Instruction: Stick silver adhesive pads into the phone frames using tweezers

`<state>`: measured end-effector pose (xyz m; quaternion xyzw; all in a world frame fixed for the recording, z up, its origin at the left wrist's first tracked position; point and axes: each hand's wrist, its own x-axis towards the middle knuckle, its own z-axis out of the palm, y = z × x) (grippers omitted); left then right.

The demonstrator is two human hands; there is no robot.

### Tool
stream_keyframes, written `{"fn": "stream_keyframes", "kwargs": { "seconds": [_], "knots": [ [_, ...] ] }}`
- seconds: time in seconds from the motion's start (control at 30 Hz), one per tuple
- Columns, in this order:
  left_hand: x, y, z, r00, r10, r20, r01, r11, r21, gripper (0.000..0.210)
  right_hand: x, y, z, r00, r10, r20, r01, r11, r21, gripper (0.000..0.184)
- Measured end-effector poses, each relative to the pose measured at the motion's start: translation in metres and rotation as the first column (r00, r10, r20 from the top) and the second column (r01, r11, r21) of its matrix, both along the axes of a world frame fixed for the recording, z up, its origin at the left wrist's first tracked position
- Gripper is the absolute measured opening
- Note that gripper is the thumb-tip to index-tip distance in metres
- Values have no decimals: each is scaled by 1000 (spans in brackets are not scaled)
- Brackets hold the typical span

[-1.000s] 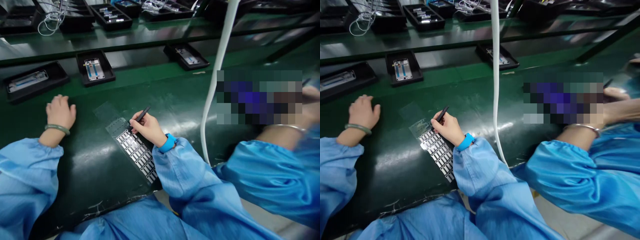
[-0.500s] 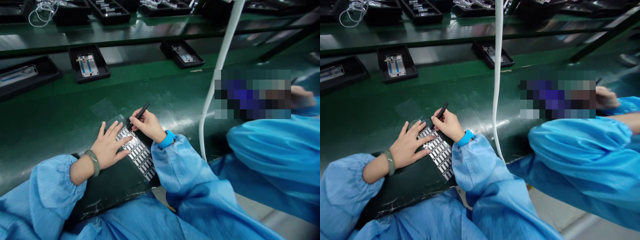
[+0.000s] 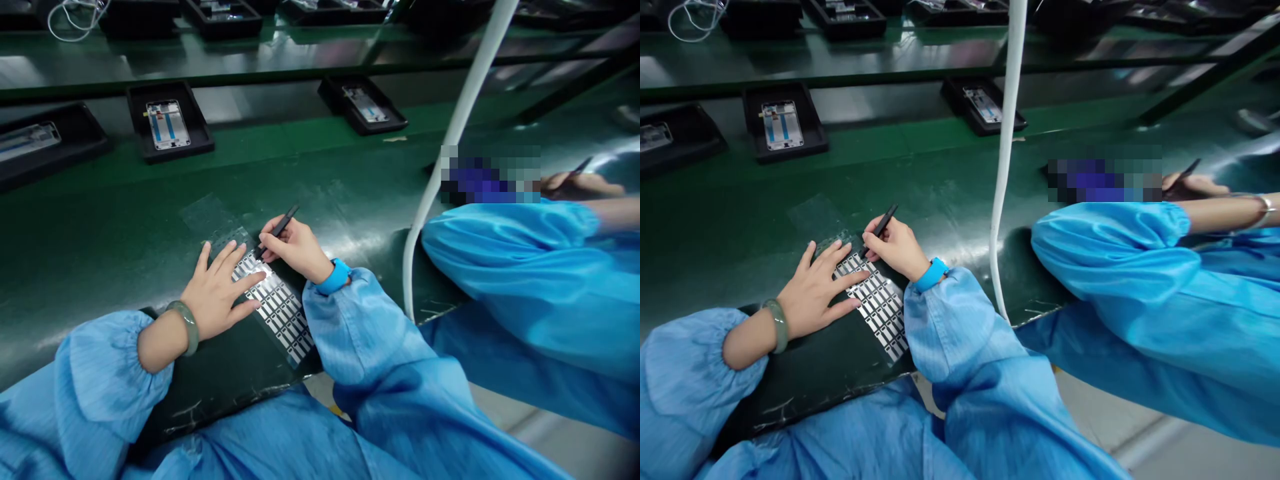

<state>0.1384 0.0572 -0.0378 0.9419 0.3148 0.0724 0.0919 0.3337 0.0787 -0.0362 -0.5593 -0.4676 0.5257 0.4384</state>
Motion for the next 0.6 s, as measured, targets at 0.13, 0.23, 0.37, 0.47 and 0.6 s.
{"fn": "stream_keyframes", "kwargs": {
  "seconds": [0.13,0.23,0.37,0.47,0.6],
  "knots": [
    [1,2,-1,1000,-24,8,24,1000,-14,41,5,3,4,987,-18,-160,5,997,-82,17],
    [2,4,-2,997,-69,31,70,997,-13,42,10,5,6,945,-62,-322,19,990,-136,20],
    [2,21,-4,975,-72,212,73,997,0,41,18,8,7,868,-168,-468,107,982,-153,20],
    [-10,60,-5,899,157,409,-185,982,30,31,21,8,8,822,-217,-527,147,974,-171,16],
    [-45,139,-4,824,425,375,-452,892,-18,49,17,5,9,788,-195,-583,98,976,-194,14]
  ]
}}
